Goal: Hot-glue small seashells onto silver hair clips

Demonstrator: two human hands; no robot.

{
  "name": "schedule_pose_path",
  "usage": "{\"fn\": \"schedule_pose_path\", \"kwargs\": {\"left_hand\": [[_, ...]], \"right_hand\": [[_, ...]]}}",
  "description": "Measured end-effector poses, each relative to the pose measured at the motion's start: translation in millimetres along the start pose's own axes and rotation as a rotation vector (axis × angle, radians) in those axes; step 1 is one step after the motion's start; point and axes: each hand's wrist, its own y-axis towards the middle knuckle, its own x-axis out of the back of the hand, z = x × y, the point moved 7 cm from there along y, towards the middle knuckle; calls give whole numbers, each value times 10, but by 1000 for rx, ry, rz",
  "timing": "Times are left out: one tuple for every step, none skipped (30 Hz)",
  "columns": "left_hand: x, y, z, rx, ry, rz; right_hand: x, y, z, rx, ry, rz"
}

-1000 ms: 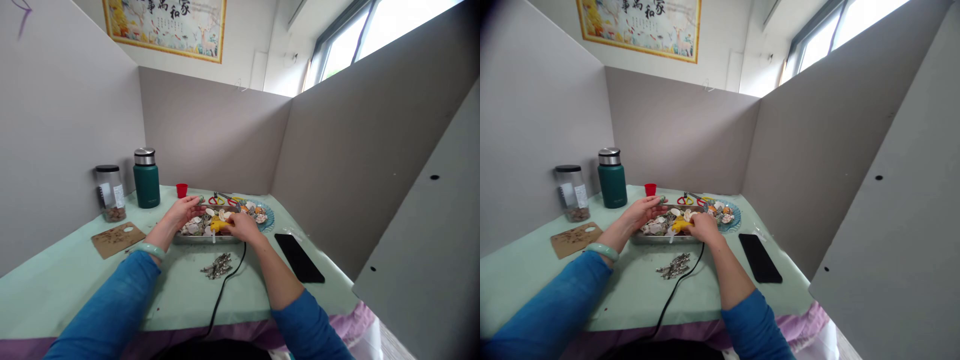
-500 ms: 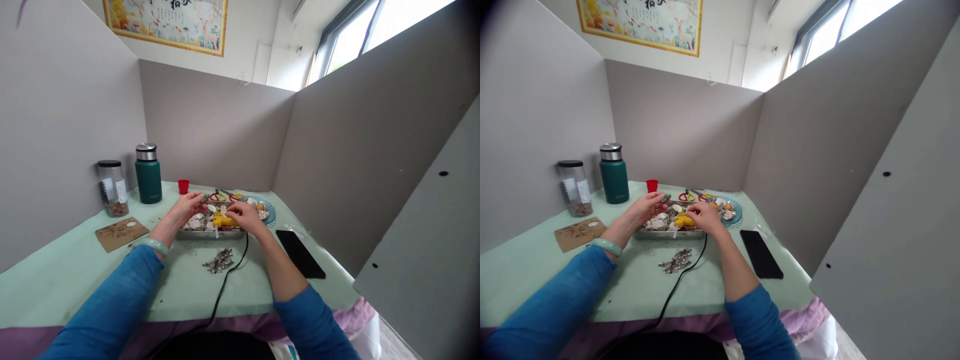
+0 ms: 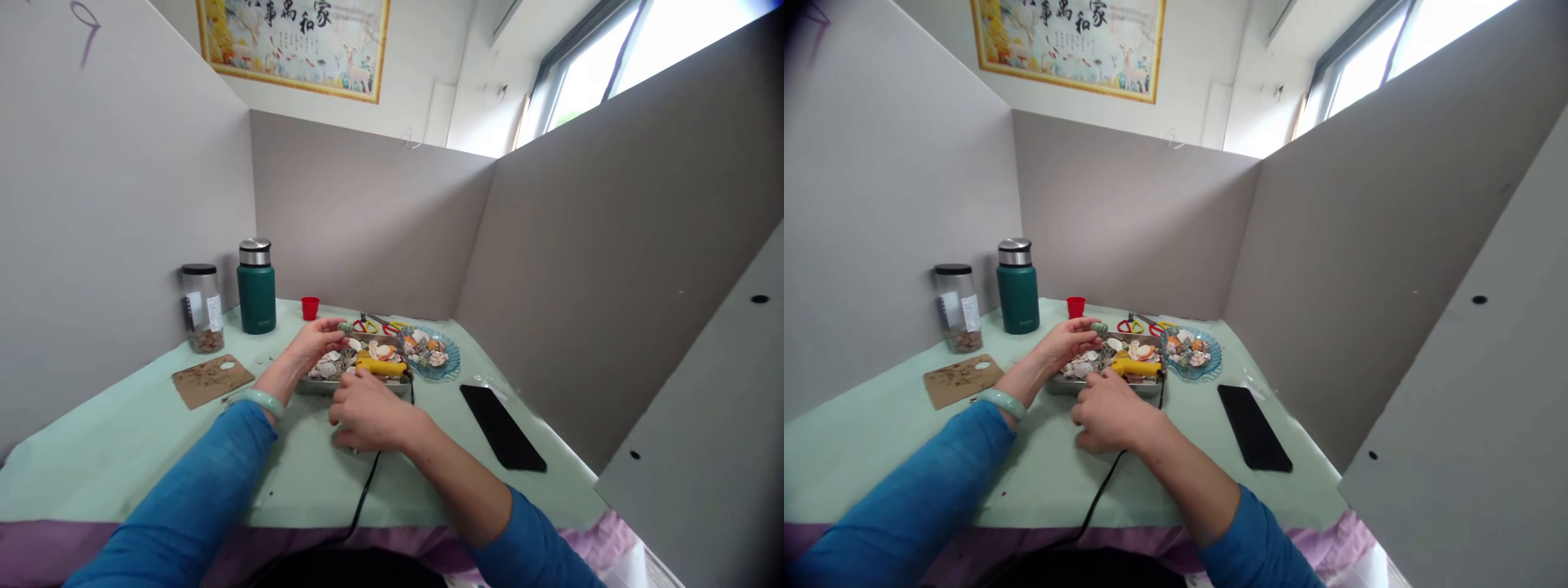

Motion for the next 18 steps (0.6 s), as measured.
{"fn": "schedule_pose_path", "kwargs": {"left_hand": [[6, 2, 3, 2, -2, -5], [11, 4, 6, 3, -5, -8], [15, 6, 8, 2, -7, -8], [19, 9, 10, 0, -7, -5], [22, 12, 13, -2, -5, -1], [25, 15, 16, -3, -1, 5], [29, 17, 19, -5, 2, 11], [29, 17, 19, -7, 2, 18], [24, 16, 18, -9, -1, 29], [15, 12, 13, -10, -7, 42], [3, 8, 5, -12, -17, 54], [-12, 2, -4, -12, -27, 64], [-19, -3, -12, -9, -37, 61], [-25, -7, -21, -7, -48, 55], [-28, -9, -29, -5, -61, 48], [-27, -10, -32, -3, -71, 40], [-26, -9, -34, -2, -81, 36], [-23, -7, -34, -4, -89, 36]], "right_hand": [[-48, 18, 58, 4, -24, 53], [-79, 32, 101, 8, -27, 82], [-95, 43, 123, 7, -15, 97], [-98, 48, 124, 2, 6, 100], [-84, 49, 108, -3, 36, 93], [-54, 46, 81, -4, 75, 75], [-10, 38, 43, -6, 122, 48], [50, 29, -8, -20, 172, 3], [107, 18, -61, -39, 213, -37], [145, 10, -102, -54, 235, -56], [150, 8, -120, -58, 238, -40], [129, 11, -118, -56, 222, 1], [88, 19, -98, -46, 190, 54], [38, 29, -73, -41, 140, 103], [-10, 40, -49, -42, 91, 140], [-55, 52, -28, -45, 59, 170], [-100, 60, -5, -38, 55, 205], [-122, 65, 20, -14, 73, 219]]}}
